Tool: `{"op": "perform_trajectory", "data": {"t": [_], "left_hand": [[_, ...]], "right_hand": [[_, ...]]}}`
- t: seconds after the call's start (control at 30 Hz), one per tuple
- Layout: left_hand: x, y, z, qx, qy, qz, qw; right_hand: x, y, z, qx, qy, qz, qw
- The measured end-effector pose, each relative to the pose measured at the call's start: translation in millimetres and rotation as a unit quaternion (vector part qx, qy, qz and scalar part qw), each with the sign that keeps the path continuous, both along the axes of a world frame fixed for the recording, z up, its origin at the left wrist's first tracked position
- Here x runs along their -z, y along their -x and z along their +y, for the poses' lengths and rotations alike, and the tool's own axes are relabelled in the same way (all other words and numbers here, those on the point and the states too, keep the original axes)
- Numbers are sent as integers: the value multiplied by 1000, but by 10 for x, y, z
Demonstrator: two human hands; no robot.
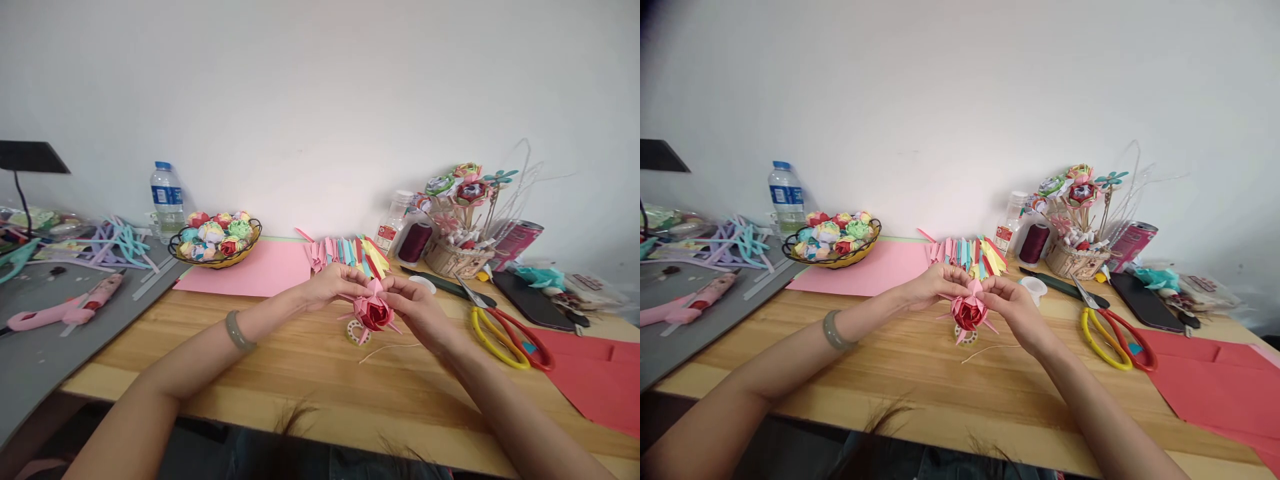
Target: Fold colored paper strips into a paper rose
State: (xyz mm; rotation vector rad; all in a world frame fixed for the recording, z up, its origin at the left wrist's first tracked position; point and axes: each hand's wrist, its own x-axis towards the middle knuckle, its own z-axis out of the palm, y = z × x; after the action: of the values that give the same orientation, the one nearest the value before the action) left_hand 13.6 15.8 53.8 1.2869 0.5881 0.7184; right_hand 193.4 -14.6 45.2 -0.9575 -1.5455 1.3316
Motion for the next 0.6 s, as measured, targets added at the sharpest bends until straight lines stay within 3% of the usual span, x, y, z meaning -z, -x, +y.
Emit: {"op": "perform_trajectory", "data": {"t": [0.27, 0.6], "left_hand": [[-48, -7, -16, -21, 8, 24, 999], [-160, 23, -68, -3, -40, 55, 998]], "right_hand": [[-44, 18, -24, 24, -24, -39, 999], [-58, 17, -65, -2, -71, -58, 996]]}}
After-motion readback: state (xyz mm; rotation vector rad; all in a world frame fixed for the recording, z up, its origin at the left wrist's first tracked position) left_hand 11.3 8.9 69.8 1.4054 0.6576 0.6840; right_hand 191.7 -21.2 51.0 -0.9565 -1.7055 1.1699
